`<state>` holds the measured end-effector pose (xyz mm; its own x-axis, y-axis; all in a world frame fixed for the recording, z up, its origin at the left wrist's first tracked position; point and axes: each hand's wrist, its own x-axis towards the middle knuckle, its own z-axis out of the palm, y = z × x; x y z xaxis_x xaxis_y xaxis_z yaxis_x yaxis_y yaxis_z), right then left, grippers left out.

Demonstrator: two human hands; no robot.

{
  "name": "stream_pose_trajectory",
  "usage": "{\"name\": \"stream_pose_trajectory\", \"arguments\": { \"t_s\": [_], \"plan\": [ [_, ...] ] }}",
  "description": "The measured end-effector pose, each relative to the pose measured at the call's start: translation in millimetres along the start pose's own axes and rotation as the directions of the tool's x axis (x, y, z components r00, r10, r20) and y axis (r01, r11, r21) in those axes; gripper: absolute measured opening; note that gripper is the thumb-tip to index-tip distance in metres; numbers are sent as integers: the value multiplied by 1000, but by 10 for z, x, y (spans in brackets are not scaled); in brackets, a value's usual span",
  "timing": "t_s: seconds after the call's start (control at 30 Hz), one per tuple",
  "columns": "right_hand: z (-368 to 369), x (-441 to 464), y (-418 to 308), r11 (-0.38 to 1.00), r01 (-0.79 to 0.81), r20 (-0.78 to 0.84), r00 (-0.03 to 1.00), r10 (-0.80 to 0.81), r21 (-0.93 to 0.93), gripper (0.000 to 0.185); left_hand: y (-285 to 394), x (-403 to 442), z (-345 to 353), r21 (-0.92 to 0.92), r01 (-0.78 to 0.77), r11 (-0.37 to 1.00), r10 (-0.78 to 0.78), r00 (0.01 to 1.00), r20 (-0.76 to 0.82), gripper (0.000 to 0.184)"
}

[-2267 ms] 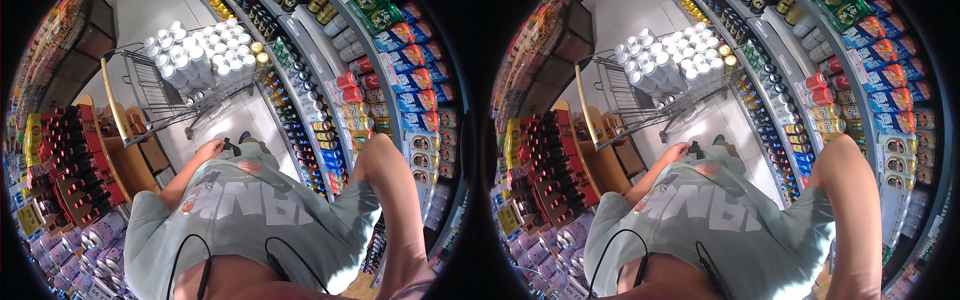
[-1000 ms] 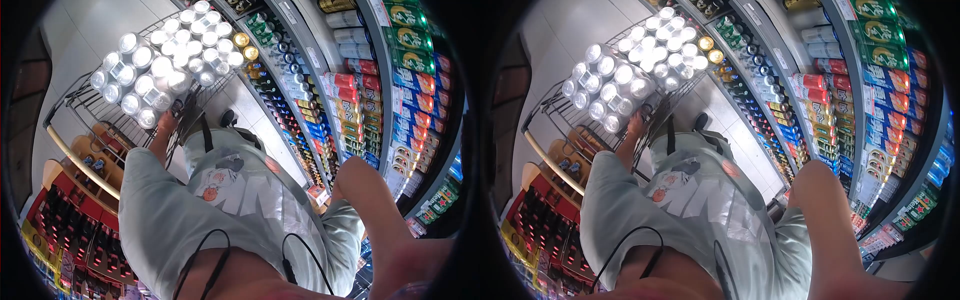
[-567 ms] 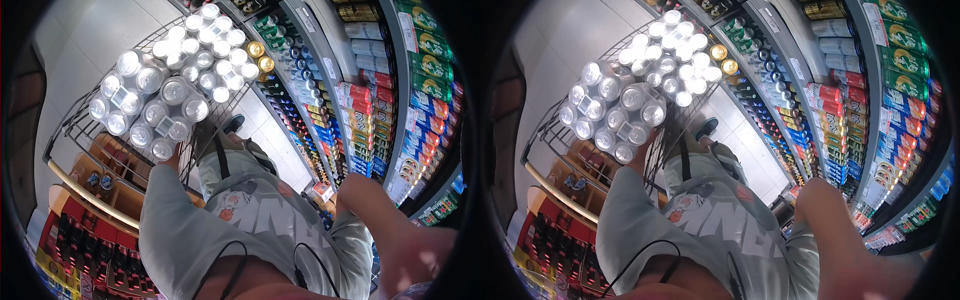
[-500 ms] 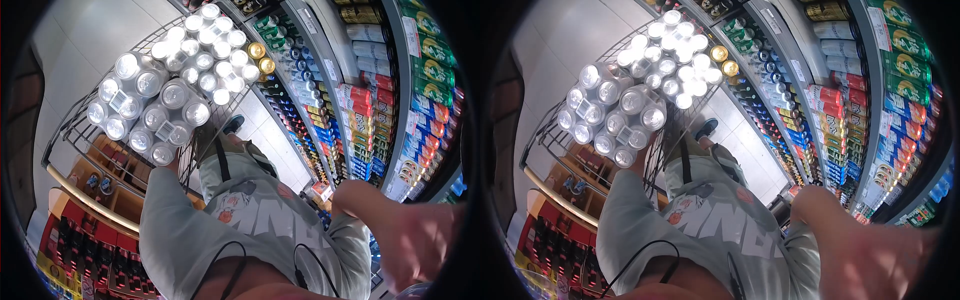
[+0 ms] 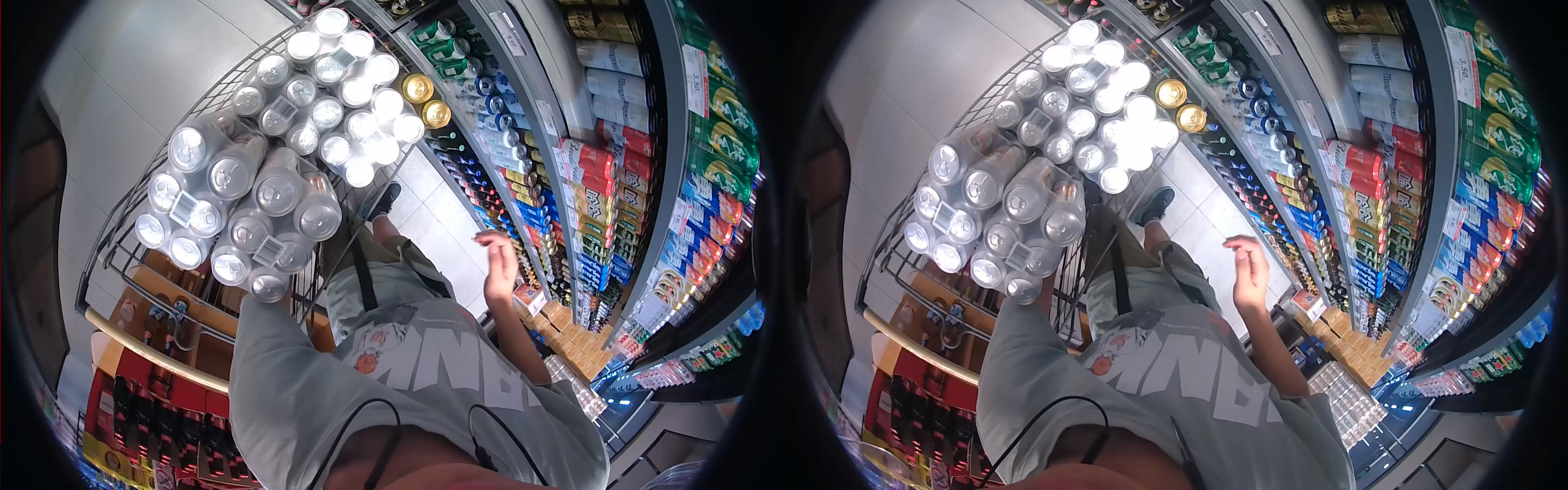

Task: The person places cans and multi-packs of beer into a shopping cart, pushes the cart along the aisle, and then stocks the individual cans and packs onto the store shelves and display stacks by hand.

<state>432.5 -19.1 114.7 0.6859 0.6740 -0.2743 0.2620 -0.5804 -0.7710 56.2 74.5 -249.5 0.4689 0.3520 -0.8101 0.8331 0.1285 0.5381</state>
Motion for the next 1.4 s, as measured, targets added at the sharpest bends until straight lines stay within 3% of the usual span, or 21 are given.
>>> {"name": "stream_pose_trajectory", "arguments": {
  "t_s": [0.03,0.17,0.23,0.33,0.47,0.57,0.77,1.13,1.23,1.4],
  "plan": [
    [6,-117,201,991,-136,52,989,135,-3,10,-6,-13,-27,4,5,1000,-5,1000,3,80],
    [-118,-651,999,932,-250,45,962,270,-263,20,-50,-119,-135,11,27,1000,-27,1000,0,80],
    [-169,-842,1269,881,-393,-17,915,403,-263,20,-82,-225,-187,19,46,999,-46,999,-5,80],
    [-215,-951,1398,732,-663,-90,748,658,-155,18,-97,-361,-279,41,64,997,-64,998,-15,79],
    [-278,-1151,1890,750,-654,4,754,657,100,14,-100,-487,-384,85,78,993,-75,997,-36,79],
    [-323,-1098,1981,732,-680,81,733,676,41,17,-136,-575,-373,93,98,991,-93,994,-56,79],
    [-417,-973,2116,641,-761,280,639,716,97,27,-122,-670,-233,62,128,990,-123,989,-89,79],
    [-226,-1228,2352,444,-894,369,431,824,52,39,-27,-232,-54,35,79,996,-75,993,-89,78],
    [-133,-1166,2243,438,-898,390,417,821,38,39,-11,-125,-44,31,72,997,-69,993,-91,78],
    [-91,-963,2018,519,-853,391,497,775,57,37,62,79,-14,26,36,999,-33,995,-98,78]
  ]
}}
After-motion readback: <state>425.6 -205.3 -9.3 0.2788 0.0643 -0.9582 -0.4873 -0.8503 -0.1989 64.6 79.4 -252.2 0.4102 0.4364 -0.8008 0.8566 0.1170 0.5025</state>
